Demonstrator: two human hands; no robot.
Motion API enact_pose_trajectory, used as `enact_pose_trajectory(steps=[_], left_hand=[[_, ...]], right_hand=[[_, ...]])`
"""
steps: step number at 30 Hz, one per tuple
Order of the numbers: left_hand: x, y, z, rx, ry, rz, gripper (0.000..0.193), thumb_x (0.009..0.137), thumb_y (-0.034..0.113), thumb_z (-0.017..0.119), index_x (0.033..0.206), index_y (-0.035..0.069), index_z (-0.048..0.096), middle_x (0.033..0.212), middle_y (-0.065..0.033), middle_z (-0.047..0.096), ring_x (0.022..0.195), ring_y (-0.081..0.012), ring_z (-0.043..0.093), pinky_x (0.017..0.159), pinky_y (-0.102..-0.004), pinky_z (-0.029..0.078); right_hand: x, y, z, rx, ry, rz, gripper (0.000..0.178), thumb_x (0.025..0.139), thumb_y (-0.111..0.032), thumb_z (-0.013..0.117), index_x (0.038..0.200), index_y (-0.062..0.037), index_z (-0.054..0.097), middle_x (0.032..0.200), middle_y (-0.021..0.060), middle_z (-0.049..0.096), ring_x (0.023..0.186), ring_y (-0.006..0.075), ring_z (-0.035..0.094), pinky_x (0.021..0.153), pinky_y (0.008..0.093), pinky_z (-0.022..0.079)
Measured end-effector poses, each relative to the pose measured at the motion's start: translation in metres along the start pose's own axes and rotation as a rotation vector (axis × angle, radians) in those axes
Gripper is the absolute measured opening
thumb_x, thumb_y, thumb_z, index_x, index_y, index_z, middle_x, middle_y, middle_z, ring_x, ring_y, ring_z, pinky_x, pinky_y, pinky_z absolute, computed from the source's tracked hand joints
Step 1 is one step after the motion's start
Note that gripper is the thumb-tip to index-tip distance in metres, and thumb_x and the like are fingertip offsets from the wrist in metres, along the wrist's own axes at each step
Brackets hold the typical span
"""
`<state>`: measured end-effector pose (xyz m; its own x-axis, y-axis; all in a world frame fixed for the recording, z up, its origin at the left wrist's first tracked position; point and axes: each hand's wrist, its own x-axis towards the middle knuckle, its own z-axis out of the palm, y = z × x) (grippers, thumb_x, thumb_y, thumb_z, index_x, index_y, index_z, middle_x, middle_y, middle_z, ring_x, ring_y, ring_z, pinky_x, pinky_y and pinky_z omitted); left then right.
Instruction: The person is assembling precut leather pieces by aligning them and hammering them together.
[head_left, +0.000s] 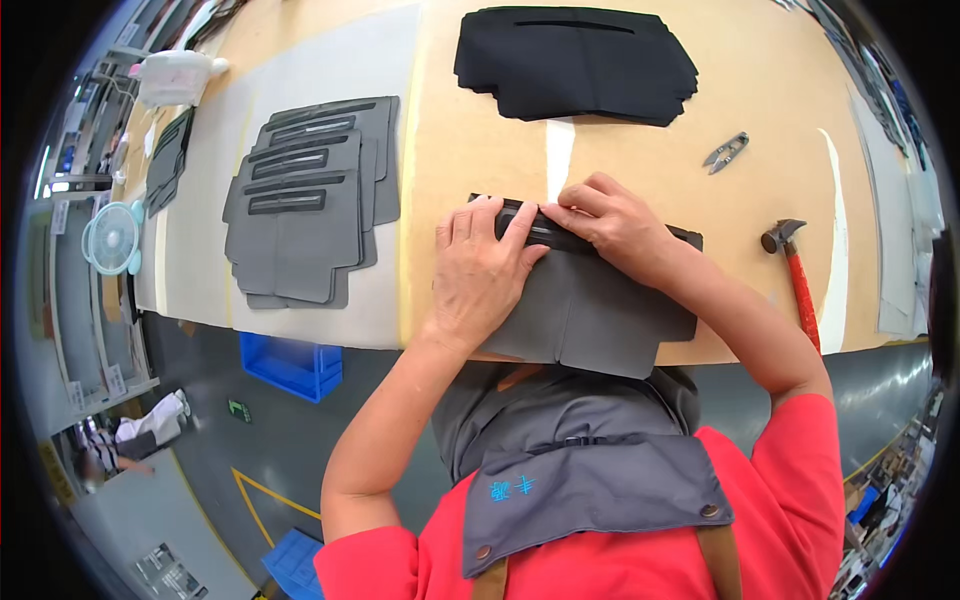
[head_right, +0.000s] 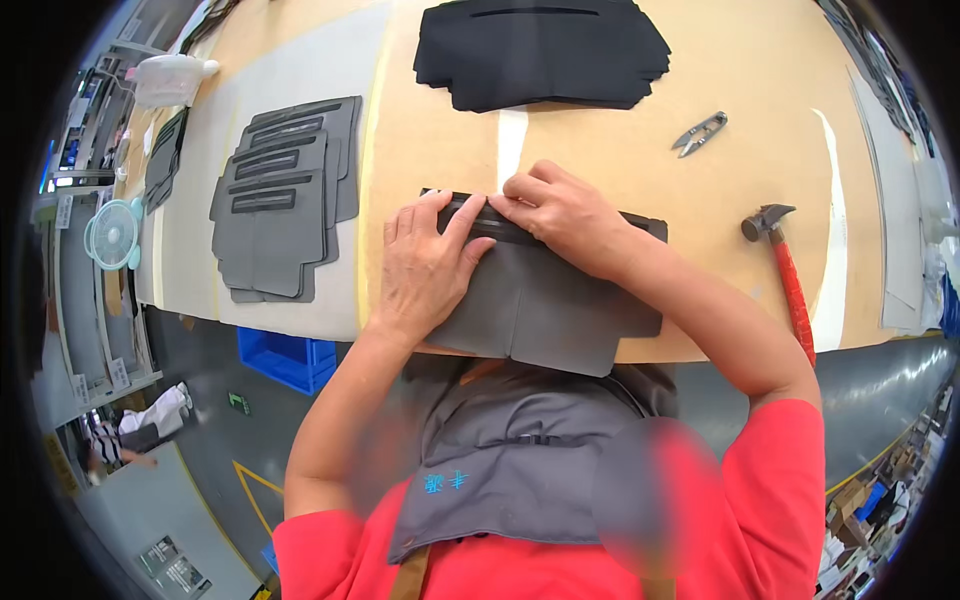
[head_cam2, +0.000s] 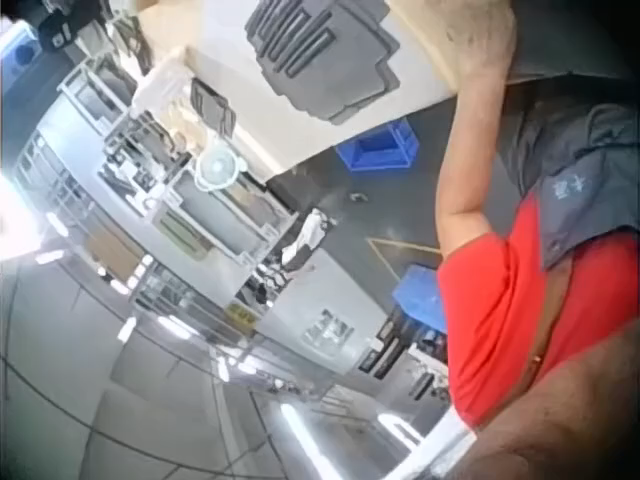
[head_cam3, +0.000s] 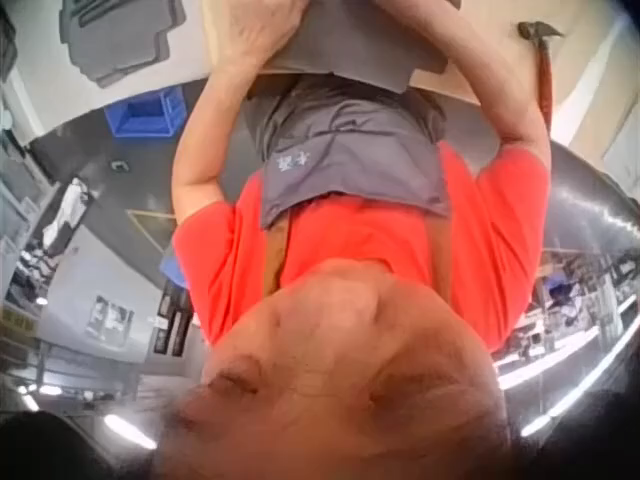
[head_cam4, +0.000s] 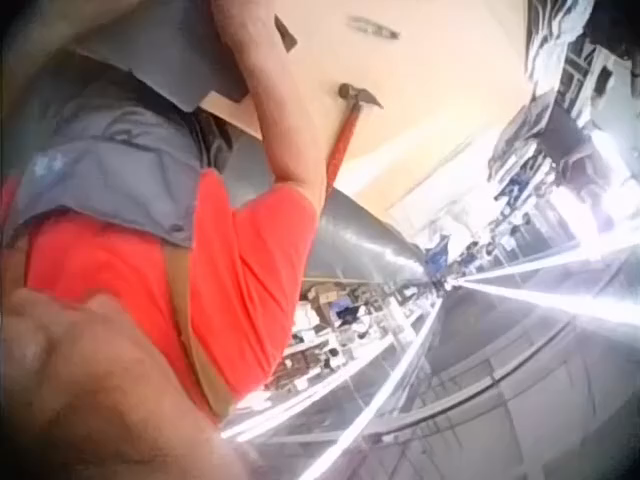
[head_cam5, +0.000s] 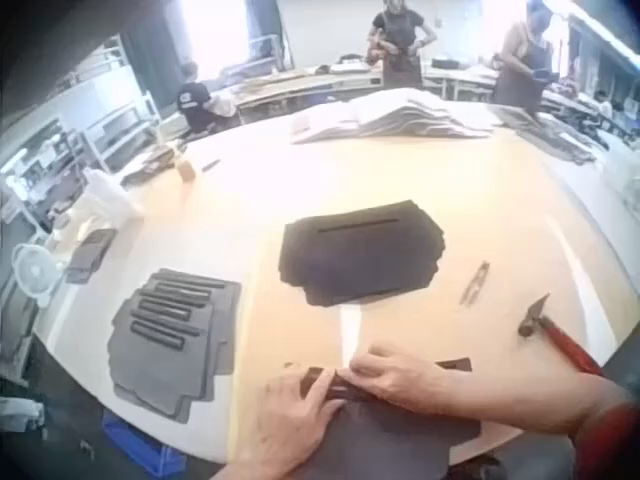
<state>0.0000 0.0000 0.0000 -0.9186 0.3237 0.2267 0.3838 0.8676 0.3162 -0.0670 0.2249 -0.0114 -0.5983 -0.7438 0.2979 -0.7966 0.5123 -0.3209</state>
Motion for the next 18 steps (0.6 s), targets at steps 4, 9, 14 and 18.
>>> enact_pose_trajectory(steps=[4, 9, 14, 18], left_hand=[[-0.001, 0.005, 0.004, 0.089, 0.069, 0.048, 0.048, 0.095, 0.034, 0.070, 0.135, 0.009, 0.063, 0.128, -0.0152, 0.057, 0.123, -0.0338, 0.053, 0.107, -0.0460, 0.041], [-0.002, 0.018, 0.004, 0.124, 0.065, 0.059, 0.051, 0.095, 0.034, 0.070, 0.135, 0.004, 0.062, 0.129, -0.0163, 0.057, 0.122, -0.0358, 0.053, 0.107, -0.0480, 0.041], [0.002, 0.024, 0.007, 0.041, 0.058, 0.046, 0.050, 0.095, 0.036, 0.070, 0.134, 0.006, 0.063, 0.130, -0.0167, 0.055, 0.123, -0.0363, 0.052, 0.107, -0.0486, 0.040], [0.001, 0.034, 0.008, 0.110, 0.040, 0.067, 0.049, 0.095, 0.037, 0.069, 0.132, 0.004, 0.063, 0.130, -0.0165, 0.056, 0.123, -0.0363, 0.052, 0.107, -0.0483, 0.040]], right_hand=[[-0.002, -0.005, -0.006, 0.177, 0.015, 0.119, 0.036, 0.084, -0.004, 0.065, 0.119, -0.0064, 0.073, 0.108, 0.0064, 0.066, 0.099, 0.0255, 0.061, 0.088, 0.0339, 0.055], [-0.010, 0.000, -0.006, 0.023, 0.097, -0.081, 0.029, 0.086, -0.004, 0.069, 0.114, -0.0055, 0.073, 0.102, 0.0080, 0.068, 0.096, 0.0268, 0.064, 0.087, 0.0362, 0.055], [-0.018, -0.001, -0.009, 0.361, 0.095, 0.230, 0.026, 0.086, -0.005, 0.071, 0.111, -0.0056, 0.071, 0.100, 0.0098, 0.067, 0.095, 0.0296, 0.065, 0.086, 0.0374, 0.055], [-0.021, -0.002, -0.011, 0.019, 0.169, -0.091, 0.024, 0.085, -0.002, 0.075, 0.109, -0.0046, 0.073, 0.099, 0.0093, 0.068, 0.089, 0.0276, 0.068, 0.077, 0.0366, 0.057]])
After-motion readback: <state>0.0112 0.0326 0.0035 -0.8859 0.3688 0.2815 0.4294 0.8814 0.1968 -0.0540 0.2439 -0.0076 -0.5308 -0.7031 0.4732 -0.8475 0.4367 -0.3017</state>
